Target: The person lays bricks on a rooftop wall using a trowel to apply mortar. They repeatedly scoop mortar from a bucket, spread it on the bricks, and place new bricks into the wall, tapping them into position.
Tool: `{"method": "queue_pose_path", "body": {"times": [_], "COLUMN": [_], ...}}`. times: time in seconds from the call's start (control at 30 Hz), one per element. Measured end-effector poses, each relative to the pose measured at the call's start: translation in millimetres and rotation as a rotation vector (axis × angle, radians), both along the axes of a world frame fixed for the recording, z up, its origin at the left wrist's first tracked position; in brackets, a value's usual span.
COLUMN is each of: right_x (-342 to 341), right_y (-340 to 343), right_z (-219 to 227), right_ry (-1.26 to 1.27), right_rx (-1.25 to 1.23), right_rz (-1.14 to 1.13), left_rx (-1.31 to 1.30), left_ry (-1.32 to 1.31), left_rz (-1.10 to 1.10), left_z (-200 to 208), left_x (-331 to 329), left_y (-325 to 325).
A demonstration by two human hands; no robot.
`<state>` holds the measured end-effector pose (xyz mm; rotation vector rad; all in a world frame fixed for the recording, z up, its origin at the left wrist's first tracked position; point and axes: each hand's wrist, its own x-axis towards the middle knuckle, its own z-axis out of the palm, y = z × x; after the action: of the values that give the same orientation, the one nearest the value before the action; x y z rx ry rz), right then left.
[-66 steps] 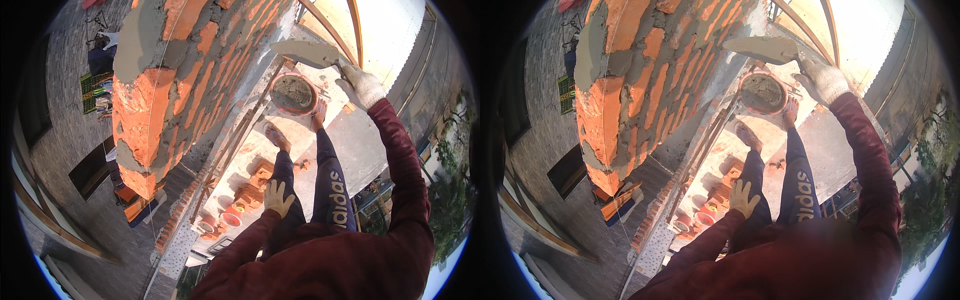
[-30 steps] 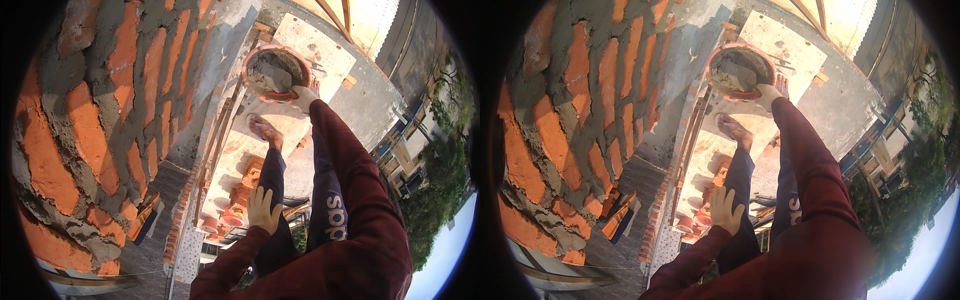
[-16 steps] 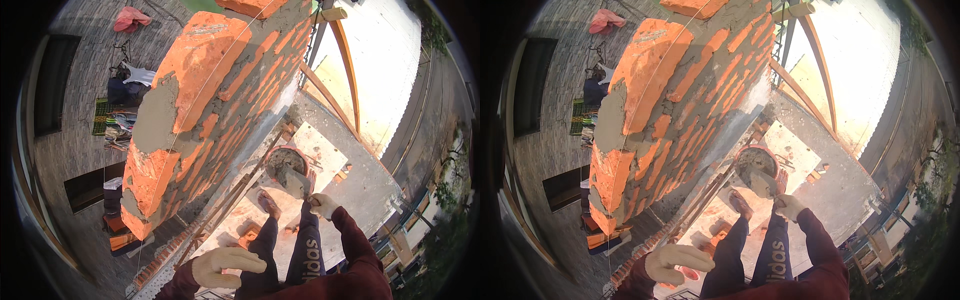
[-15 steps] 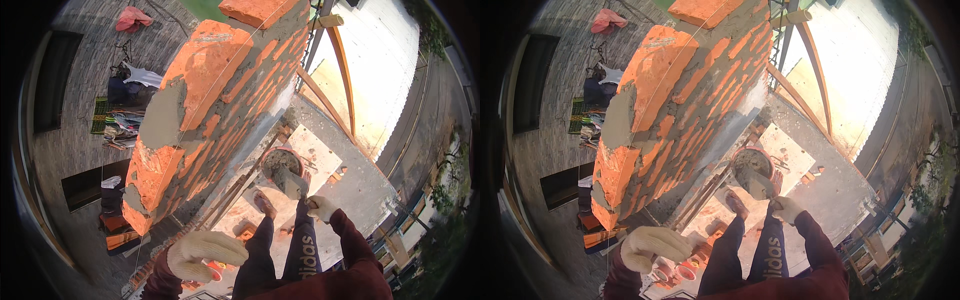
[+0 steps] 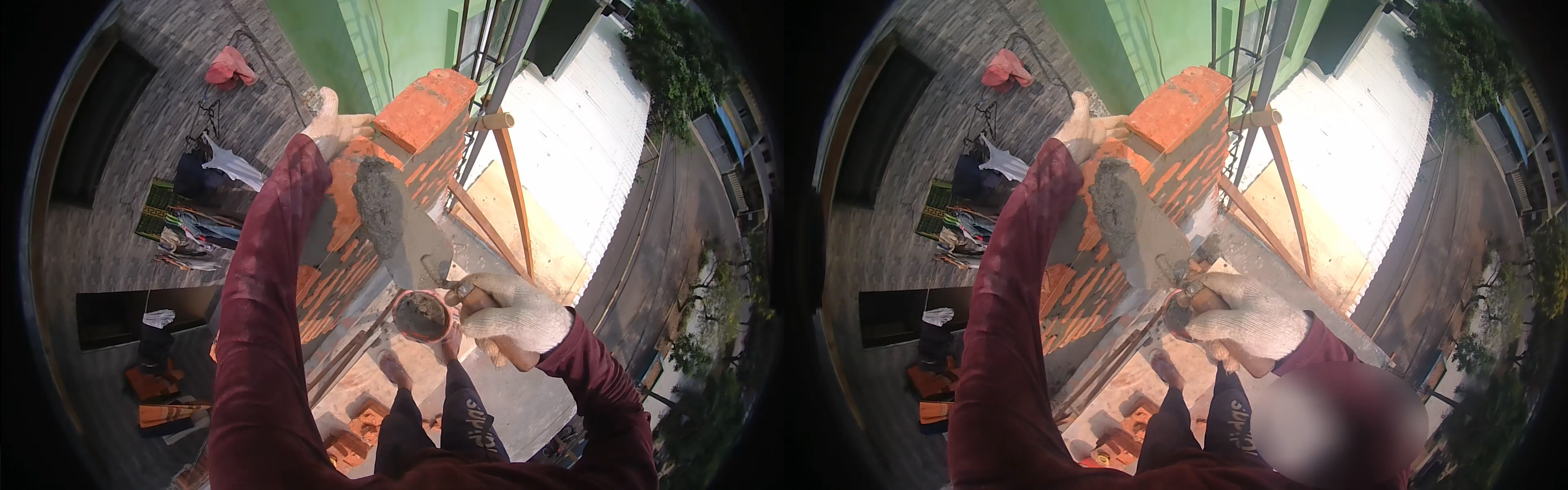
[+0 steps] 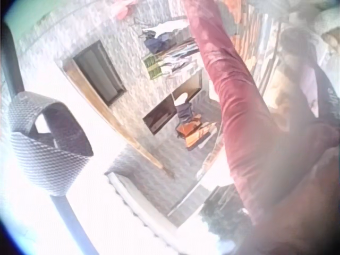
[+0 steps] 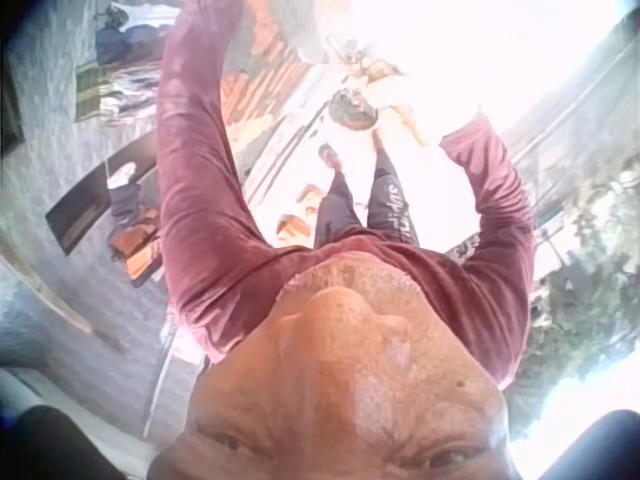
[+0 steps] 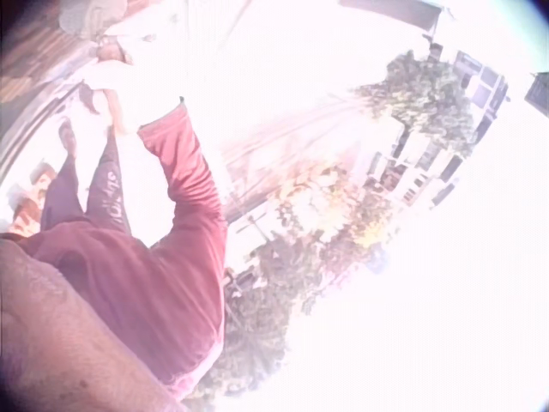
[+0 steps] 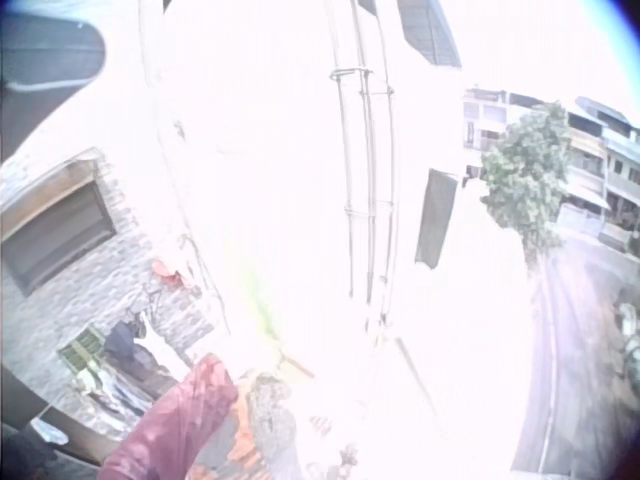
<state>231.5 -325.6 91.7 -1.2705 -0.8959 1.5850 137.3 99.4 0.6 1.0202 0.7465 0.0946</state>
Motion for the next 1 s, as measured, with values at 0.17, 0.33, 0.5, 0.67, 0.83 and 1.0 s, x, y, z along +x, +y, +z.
{"method": "queue_pose_path", "body": {"times": [0.17,0.33,0.5,0.67,0.83,1.0], "right_x": [18,13,31,64,59,94], "right_y": [76,90,81,129,140,137], "right_z": [-38,-62,-20,-7,-18,-13], "right_ry": [0.94,1.11,-0.365,-0.478,-0.804,-0.975], "right_rx": [-0.077,-0.012,0.217,-0.102,0.034,0.101], "right_rz": [-0.123,-0.104,-0.087,-0.031,0.208,0.255], "left_rx": [-0.025,0.083,-0.084,0.008,0.115,0.15], "left_ry": [0.077,0.085,-0.02,-0.129,-0.069,0.015], "left_rz": [0.117,0.033,-0.152,-0.19,-0.235,-0.156], "left_z": [27,10,-12,-5,-5,7], "left_x": [10,8,-7,11,-2,6], "left_y": [-28,-11,8,-6,0,-17]}}
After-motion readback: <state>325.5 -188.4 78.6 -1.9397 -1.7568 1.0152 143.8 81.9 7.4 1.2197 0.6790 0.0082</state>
